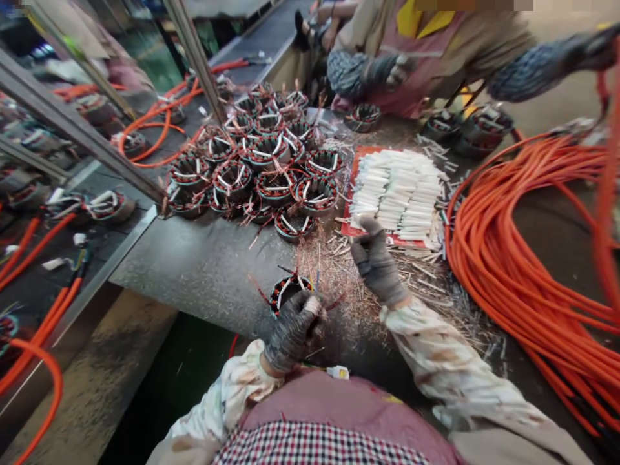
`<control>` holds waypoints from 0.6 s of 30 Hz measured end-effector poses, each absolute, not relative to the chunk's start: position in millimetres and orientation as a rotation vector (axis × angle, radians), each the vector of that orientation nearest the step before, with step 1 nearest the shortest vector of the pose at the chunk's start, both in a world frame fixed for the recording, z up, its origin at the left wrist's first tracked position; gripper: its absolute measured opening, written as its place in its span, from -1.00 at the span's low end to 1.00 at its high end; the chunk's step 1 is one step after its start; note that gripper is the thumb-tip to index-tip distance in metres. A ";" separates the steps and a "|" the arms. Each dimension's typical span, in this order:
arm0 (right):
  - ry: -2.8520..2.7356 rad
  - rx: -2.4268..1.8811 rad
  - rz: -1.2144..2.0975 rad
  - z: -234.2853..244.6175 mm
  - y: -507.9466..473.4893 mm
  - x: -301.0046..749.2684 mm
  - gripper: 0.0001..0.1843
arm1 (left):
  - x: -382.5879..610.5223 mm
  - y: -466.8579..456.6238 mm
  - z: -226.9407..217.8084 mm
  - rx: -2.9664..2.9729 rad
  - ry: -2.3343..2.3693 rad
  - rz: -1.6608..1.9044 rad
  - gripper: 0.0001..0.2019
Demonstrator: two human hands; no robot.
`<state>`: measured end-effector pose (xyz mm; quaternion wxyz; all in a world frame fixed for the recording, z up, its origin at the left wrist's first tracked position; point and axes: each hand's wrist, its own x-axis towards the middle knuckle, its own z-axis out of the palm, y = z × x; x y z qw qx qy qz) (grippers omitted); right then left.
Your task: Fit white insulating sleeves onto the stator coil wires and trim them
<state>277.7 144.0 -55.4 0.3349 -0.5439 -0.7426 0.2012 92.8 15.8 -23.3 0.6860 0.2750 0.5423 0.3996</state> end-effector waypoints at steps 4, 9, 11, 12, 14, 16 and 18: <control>-1.300 -1.050 1.013 -23.9 85.4 285.5 -0.37 | 100.3 15.8 -21.2 0.760 1.424 0.968 -0.71; -1.068 -1.029 1.511 -9.2 38.0 276.3 -0.26 | 107.0 16.3 -17.3 1.023 1.607 1.000 -0.90; -1.046 -1.018 1.641 -11.3 28.8 269.9 -0.23 | 110.7 15.0 -16.7 1.077 1.653 1.038 -0.92; -1.029 -0.999 1.654 -12.6 26.2 266.7 -0.24 | 112.6 13.7 -16.5 1.100 1.671 1.055 -0.92; -0.964 -0.963 1.618 -14.0 25.2 262.3 -0.31 | 115.7 10.1 -16.0 1.153 1.691 1.062 -0.91; -0.830 -0.948 1.568 -12.7 30.4 262.8 -0.45 | 117.2 5.4 -15.8 1.205 1.686 1.039 -0.94; -0.665 -0.924 1.486 -9.1 39.4 268.3 -0.59 | 117.2 0.8 -16.4 1.235 1.678 1.022 -0.95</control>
